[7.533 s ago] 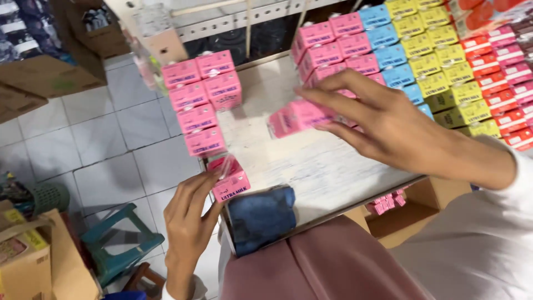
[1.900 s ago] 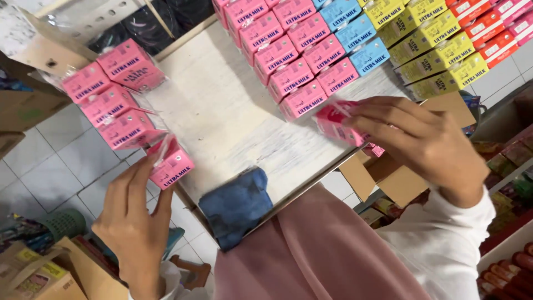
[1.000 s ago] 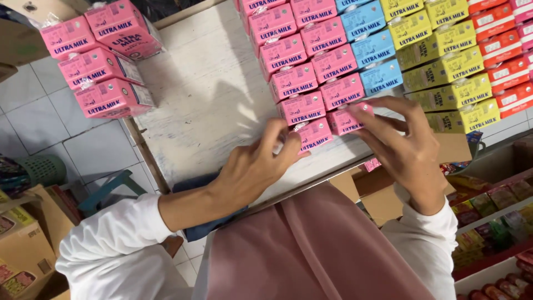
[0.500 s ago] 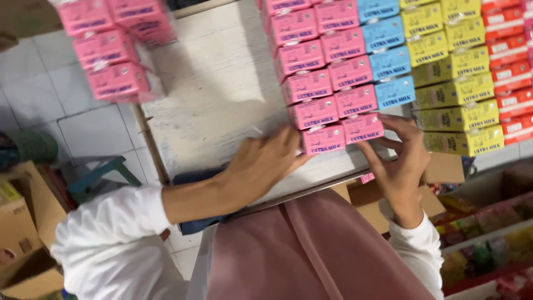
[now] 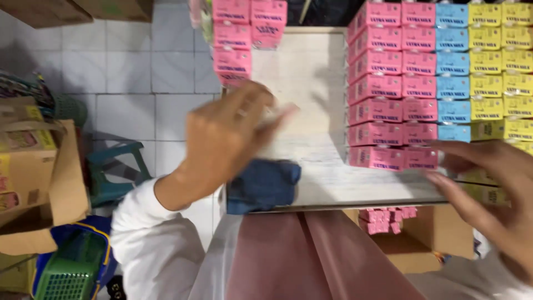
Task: Cleaning a shelf and organizing various colors of milk cartons in a grocery store.
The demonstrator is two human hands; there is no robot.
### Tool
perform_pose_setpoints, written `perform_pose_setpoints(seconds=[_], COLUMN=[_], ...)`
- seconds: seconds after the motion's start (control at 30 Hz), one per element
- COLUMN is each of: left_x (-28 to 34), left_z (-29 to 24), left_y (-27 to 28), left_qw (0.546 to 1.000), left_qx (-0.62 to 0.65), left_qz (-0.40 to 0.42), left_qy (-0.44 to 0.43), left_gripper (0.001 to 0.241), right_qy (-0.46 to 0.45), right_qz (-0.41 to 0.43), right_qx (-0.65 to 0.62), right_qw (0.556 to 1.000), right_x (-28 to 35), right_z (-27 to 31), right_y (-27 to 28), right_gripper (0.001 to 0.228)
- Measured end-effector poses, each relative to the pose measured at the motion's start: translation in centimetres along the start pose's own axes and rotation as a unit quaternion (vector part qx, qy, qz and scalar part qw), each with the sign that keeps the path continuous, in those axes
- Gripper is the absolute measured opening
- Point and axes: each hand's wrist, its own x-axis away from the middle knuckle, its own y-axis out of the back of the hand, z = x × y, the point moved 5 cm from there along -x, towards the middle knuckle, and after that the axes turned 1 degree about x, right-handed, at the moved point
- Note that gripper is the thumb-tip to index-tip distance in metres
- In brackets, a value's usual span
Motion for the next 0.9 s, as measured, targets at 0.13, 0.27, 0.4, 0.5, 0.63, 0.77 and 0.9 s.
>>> perform_pose_setpoints(seconds=[0.13,0.27,0.4,0.5,0.63,0.77,0.9], left_x=[1.9,3.4,3.6,3.9,4.3,5.4,7.4], left_z=[4.9,7.2,8.2,9.0,9.7,9.9,10.0], left_y=[2.1,1.4,0.5,-0.1,-0.8,-1.5,-2.5], left_qw=[0.986,0.986,0.988,0.991,0.992,0.994,0.989], left_qx=[-0.109,-0.108,-0.113,-0.092,-0.019,0.022,0.103], left_qz=[-0.086,-0.087,-0.071,-0.056,-0.06,-0.071,-0.04], left_qy=[0.096,0.091,0.075,0.082,0.106,0.083,0.099], left_gripper=[0.025,0.039,0.053,0.055,0.048,0.041,0.04], right_qy=[0.18,0.268,0.33,0.275,0.244,0.22,0.147], right_qz=[0.057,0.022,-0.033,0.013,0.005,-0.015,-0.037], right_qx=[0.145,0.165,0.153,0.124,0.091,0.096,-0.032], right_qw=[0.971,0.949,0.931,0.953,0.965,0.971,0.988], right_x=[-9.6,-17.4,-22.6,-24.0,-21.4,-15.2,-7.5], right_z=[5.3,8.9,9.0,8.7,8.9,9.5,7.8], right_y=[-3.4,-7.9,-12.7,-14.4,-13.0,-7.5,-1.4], right_gripper=[0.032,0.042,0.063,0.057,0.046,0.04,0.054])
